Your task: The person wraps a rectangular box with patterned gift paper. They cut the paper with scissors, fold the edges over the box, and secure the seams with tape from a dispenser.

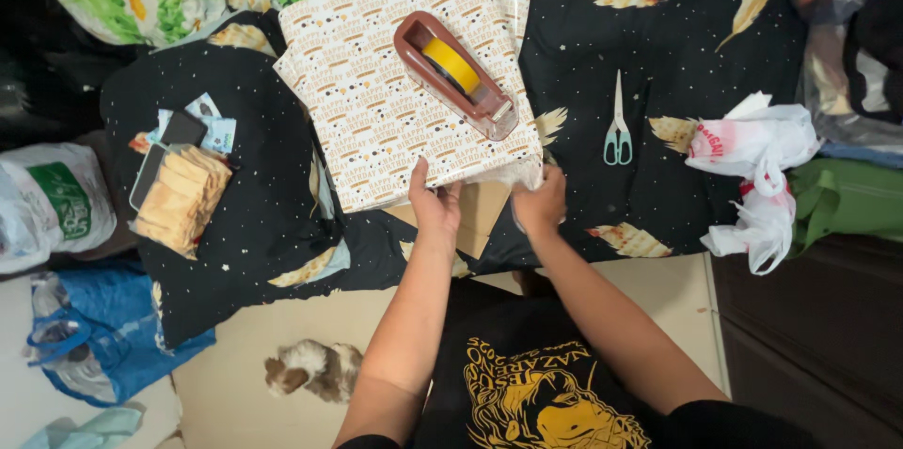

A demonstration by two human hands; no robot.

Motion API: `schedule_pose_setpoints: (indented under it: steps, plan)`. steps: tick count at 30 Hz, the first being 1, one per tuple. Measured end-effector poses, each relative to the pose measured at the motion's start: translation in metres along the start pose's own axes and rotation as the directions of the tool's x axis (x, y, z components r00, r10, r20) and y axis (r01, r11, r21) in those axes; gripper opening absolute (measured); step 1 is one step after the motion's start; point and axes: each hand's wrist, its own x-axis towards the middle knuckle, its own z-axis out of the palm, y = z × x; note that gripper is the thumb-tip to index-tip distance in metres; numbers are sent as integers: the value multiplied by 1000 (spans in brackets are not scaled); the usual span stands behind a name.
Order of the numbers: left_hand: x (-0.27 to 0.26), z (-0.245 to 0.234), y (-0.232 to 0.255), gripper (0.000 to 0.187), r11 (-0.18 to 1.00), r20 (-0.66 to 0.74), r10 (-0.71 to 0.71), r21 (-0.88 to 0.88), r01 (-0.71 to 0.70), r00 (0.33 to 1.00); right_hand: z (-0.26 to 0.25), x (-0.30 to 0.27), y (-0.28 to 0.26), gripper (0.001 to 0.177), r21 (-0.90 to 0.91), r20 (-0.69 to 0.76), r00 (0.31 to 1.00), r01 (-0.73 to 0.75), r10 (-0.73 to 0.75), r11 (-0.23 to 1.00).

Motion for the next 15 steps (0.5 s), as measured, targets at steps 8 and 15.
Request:
schedule_pose_setpoints:
  steps: [8, 15]
  plan:
    - [2, -4, 0, 55, 999, -13, -13, 35, 14, 1000, -66, 38, 112, 86, 683, 416, 875, -479, 245, 551]
    - [2, -4, 1, 54, 1000, -8, 9, 7, -9, 1000, -85, 82, 149, 71, 544, 781, 591, -802, 200, 247]
